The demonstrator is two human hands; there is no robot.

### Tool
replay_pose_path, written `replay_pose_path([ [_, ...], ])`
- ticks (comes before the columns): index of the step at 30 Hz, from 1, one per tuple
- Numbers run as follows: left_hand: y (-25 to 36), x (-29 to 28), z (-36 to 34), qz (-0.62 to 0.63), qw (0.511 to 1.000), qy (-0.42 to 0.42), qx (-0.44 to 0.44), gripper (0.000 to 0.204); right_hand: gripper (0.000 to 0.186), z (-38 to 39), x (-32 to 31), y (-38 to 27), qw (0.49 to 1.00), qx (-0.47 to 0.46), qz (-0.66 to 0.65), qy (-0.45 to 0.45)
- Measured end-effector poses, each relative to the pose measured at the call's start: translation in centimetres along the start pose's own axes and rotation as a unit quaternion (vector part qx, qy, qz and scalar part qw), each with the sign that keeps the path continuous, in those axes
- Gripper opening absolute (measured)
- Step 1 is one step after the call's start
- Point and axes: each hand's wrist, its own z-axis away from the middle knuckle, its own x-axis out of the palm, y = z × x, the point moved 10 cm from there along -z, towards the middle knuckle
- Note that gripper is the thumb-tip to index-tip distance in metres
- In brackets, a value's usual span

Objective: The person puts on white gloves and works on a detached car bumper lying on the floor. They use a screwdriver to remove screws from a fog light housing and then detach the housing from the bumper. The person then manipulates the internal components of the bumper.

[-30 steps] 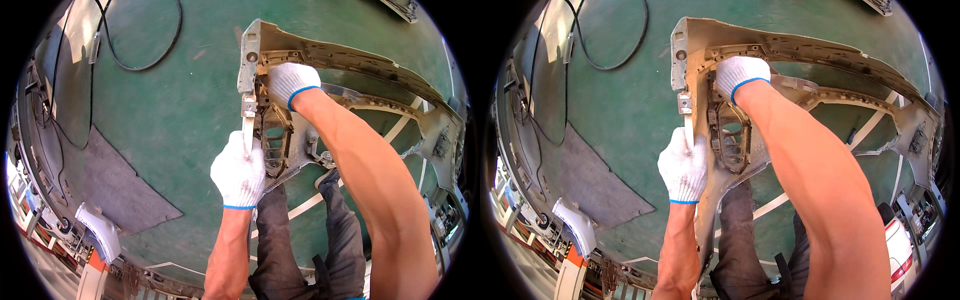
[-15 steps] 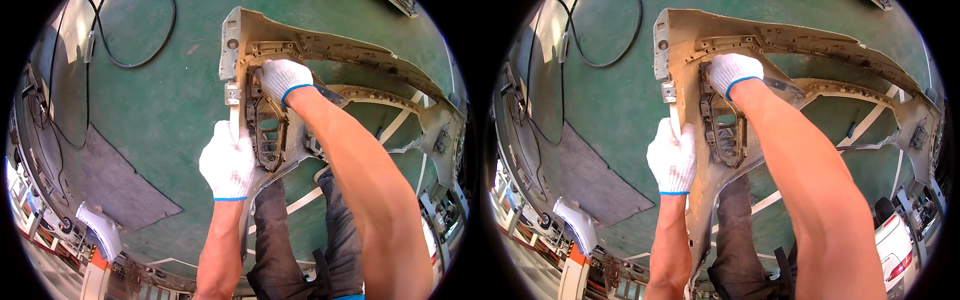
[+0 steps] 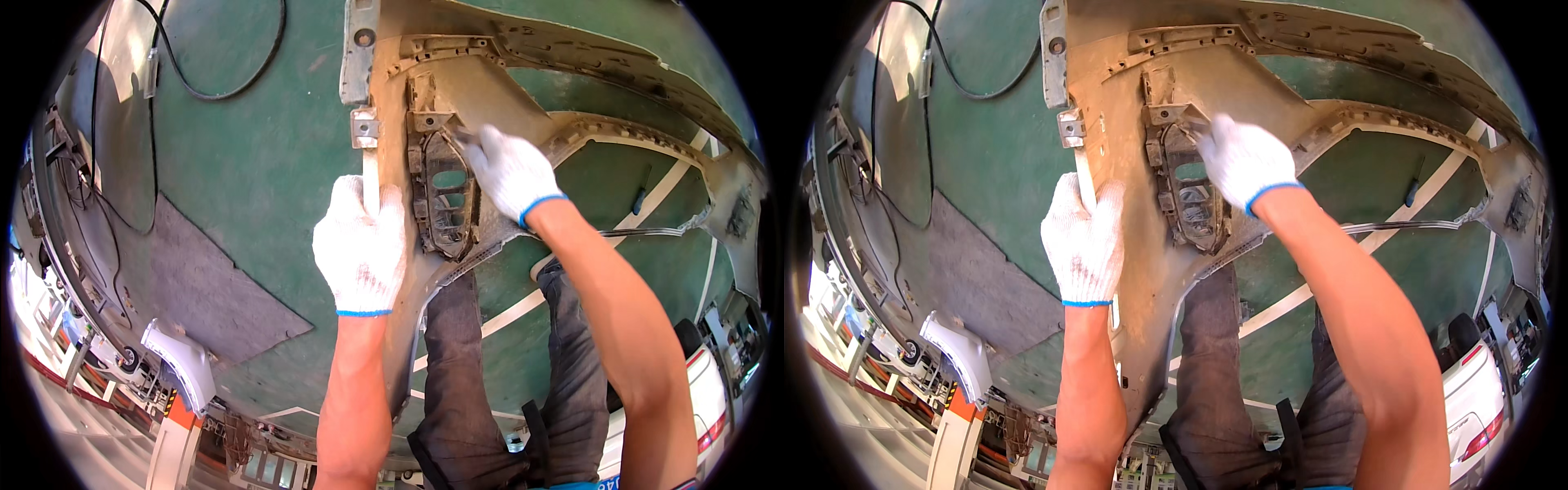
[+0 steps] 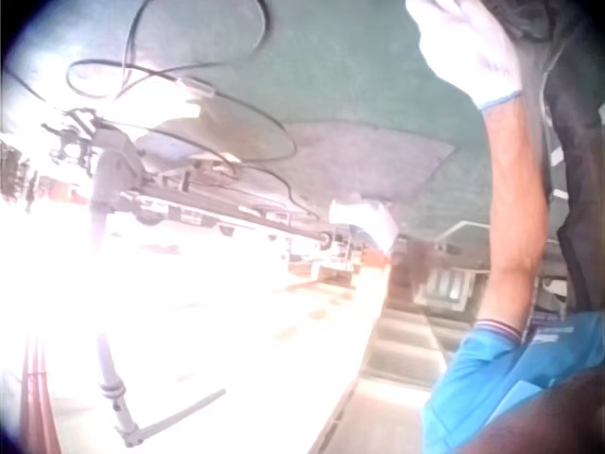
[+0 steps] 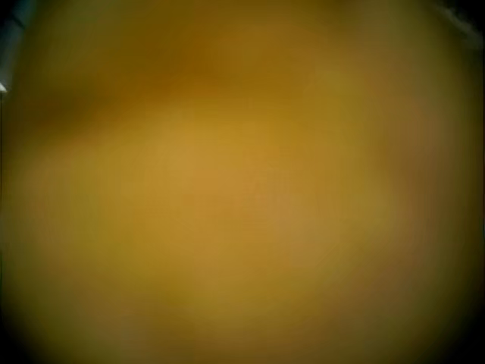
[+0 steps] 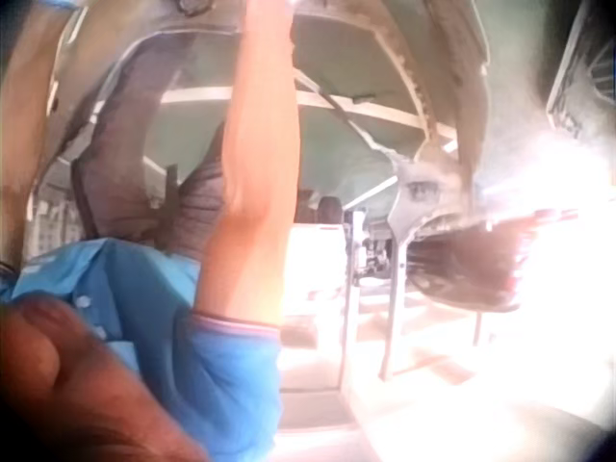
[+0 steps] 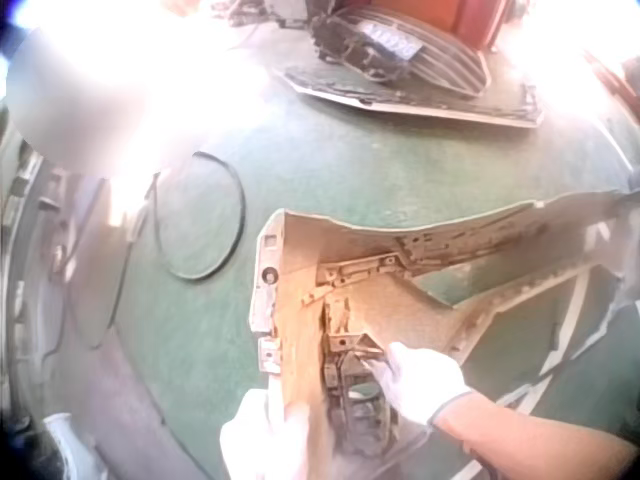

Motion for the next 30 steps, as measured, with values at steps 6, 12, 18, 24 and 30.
replay_pose_path([
  [6,0.2,-0.1,0.6,-0.034,0.999,0.015,0.012,0.022,0.033,4.6,6.3,0.7,0.997,0.035,0.031,-0.054],
  [12,0.3,0.0,0.7,-0.031,0.999,0.015,0.024,0.019,0.033,4.7,8.6,-1.2,0.997,0.035,0.059,-0.043],
  [18,0.2,0.0,0.7,-0.026,0.999,0.012,0.025,0.023,0.033,4.9,8.9,-1.0,0.995,0.068,0.070,-0.024],
  [24,0.2,-0.1,0.6,-0.022,0.998,0.022,0.046,0.019,0.036,6.4,11.2,-1.0,0.981,0.121,-0.088,-0.123],
  [30,0.0,0.0,0.4,-0.018,0.999,0.009,0.030,0.022,0.047,7.2,13.7,-1.8,0.955,0.075,-0.211,-0.192],
])
